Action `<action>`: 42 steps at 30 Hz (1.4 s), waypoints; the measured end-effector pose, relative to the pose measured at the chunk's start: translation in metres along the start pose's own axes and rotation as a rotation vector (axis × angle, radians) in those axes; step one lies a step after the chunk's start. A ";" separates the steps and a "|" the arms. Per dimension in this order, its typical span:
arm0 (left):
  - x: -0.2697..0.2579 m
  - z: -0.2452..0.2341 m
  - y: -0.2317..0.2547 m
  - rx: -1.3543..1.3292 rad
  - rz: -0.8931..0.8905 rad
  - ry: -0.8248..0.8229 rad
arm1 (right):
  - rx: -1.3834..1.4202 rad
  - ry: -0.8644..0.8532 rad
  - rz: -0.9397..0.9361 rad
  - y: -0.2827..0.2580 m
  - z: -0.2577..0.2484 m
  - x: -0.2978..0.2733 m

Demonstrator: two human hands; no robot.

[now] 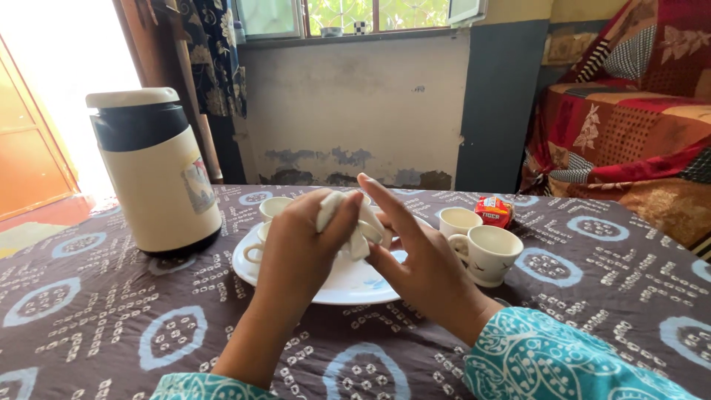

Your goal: The person wipes several small white cups with a white cloth, handling them one at a time. The cups are placed on a white plate on a patterned tablecloth. The person rotates each cup to wipe the exterior and interior surfaces.

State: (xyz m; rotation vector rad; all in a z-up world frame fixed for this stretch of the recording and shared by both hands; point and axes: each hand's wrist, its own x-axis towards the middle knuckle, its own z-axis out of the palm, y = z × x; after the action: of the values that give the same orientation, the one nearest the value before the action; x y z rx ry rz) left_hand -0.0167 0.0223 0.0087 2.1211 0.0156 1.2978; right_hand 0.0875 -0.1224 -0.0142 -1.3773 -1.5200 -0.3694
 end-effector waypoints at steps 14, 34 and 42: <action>-0.008 0.003 0.014 0.088 -0.097 0.020 | -0.325 -0.168 0.263 -0.042 -0.012 -0.020; -0.018 0.038 0.025 0.297 -0.041 -0.366 | -0.556 -0.044 0.413 -0.004 -0.079 -0.084; -0.021 0.038 0.027 0.336 0.014 -0.376 | -0.552 -0.058 0.379 -0.001 -0.075 -0.090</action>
State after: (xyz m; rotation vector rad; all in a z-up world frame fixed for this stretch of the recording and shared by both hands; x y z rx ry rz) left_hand -0.0054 -0.0256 -0.0052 2.6280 0.0637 0.9342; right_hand 0.1071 -0.2312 -0.0534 -2.0820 -1.2055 -0.5358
